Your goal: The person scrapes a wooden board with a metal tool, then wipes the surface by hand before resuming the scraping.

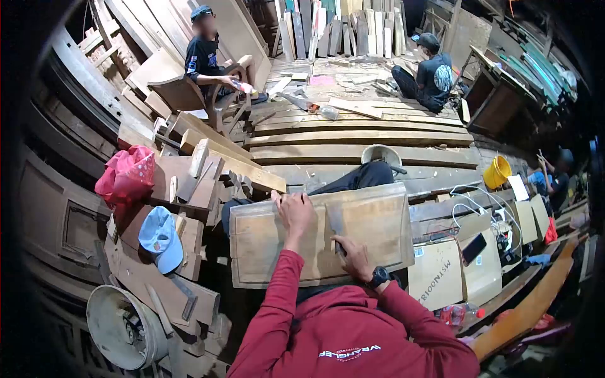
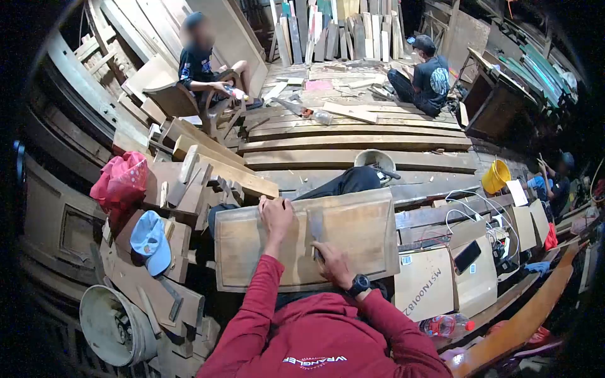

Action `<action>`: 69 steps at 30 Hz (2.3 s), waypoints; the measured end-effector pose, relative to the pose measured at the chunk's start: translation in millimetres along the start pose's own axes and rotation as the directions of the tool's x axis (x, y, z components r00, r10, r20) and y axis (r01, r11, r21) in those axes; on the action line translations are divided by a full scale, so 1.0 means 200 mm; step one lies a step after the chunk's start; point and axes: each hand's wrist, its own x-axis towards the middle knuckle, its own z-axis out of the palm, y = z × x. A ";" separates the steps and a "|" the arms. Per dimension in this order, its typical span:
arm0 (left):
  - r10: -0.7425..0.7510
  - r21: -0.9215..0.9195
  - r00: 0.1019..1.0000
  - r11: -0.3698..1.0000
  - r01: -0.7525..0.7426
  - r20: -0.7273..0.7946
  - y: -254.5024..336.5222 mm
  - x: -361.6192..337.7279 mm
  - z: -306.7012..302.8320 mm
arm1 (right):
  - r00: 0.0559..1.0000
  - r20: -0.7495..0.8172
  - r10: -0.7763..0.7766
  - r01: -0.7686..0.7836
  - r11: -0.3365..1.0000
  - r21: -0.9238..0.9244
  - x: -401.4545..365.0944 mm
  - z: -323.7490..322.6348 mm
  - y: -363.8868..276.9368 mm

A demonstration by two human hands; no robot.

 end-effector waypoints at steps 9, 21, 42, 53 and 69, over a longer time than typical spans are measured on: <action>0.008 -0.024 1.000 1.000 -0.008 0.011 -0.01 0.02 0.02 | 0.999 -0.023 0.029 -0.028 1.000 0.011 0.02 -0.03 -0.01; 0.030 0.030 1.000 0.999 -0.030 -0.008 -0.01 0.03 0.03 | 0.999 -0.026 -0.041 0.041 0.999 0.006 0.00 -0.03 0.04; -0.017 -0.039 1.000 0.999 0.017 0.016 -0.02 0.02 0.05 | 0.996 0.004 0.094 -0.094 0.995 0.037 0.03 0.00 0.00; 0.018 0.000 1.000 1.000 -0.018 0.002 -0.01 0.02 0.00 | 1.000 0.004 0.024 -0.024 0.999 0.032 0.04 0.00 -0.03; 0.016 -0.009 1.000 1.000 -0.016 0.014 0.01 0.02 -0.01 | 1.000 -0.011 -0.005 0.006 0.999 0.052 0.03 -0.01 0.00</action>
